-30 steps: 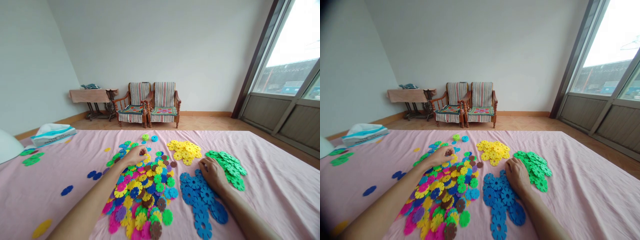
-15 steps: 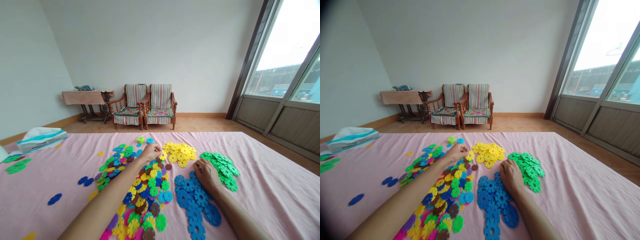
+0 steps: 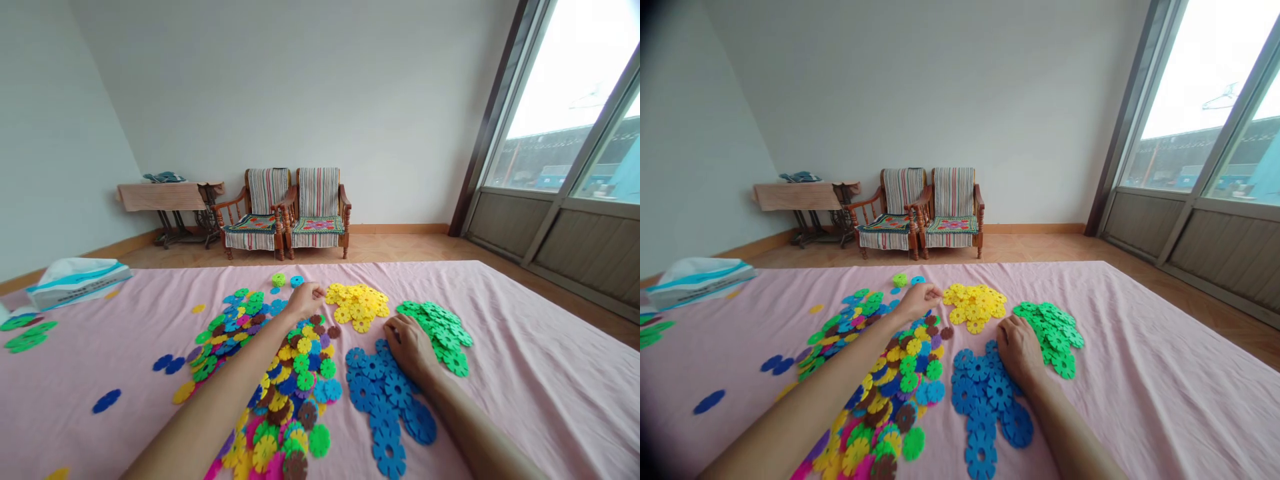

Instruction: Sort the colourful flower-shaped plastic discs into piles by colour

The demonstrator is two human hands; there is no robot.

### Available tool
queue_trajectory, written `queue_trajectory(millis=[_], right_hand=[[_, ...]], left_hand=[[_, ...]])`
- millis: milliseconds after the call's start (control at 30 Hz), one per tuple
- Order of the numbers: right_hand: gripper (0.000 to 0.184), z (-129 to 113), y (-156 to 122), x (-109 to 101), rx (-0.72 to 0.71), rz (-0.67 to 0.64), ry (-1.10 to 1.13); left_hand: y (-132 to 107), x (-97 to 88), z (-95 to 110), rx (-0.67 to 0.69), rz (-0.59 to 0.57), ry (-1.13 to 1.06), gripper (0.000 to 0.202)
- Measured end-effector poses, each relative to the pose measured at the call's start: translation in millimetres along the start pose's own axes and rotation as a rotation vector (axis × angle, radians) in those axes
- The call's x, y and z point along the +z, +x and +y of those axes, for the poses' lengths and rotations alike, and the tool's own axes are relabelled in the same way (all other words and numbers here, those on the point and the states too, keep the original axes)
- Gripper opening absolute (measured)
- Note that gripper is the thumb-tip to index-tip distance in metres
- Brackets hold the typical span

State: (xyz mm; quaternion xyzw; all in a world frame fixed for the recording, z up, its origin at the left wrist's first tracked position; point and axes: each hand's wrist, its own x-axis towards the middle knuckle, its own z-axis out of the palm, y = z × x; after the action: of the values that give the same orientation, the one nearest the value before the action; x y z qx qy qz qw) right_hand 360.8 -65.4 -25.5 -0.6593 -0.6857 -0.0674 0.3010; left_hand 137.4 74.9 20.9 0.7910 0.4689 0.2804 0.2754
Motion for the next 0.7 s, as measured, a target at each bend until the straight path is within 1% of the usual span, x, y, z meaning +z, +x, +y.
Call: queue_trajectory(millis=[100,167,267,367,467,533,600,700], right_hand=[[0.023,0,1,1,0.001,-0.005,-0.015],[0.024,1,1,1,-0.001,-0.003,-0.021],[0.024,1,1,1,-0.006,-0.003,-0.022],[0.024,1,0,1,-0.005,-0.008,-0.017],[0.024,2,0,2,-0.013,-0.003,-0.014],[0.024,3,0,2,-0.018,-0.001,-0.014],[0.024,3,1,2,-0.016,-0.004,-0.016],[0.024,4,0,2,-0.009,-0.012,-0.018]], left_hand=[[-20,-25.8,-15,0.032,-0.084,0.116,0.013],[-31,-40.2,-22,0.046,-0.155,0.176,0.012],[-41,-51.7,-25,0.074,-0.248,0.232,0.014],[-43,-51.9,-23,0.112,-0.297,0.259,0.023],[-39,-47.2,-21,0.170,-0.341,0.271,0.036],[-36,-43.9,-20,0.214,-0.370,0.276,0.041],[-32,-41.4,-19,0.229,-0.387,0.281,0.040],[-30,-39.5,-16,0.195,-0.394,0.282,0.035]])
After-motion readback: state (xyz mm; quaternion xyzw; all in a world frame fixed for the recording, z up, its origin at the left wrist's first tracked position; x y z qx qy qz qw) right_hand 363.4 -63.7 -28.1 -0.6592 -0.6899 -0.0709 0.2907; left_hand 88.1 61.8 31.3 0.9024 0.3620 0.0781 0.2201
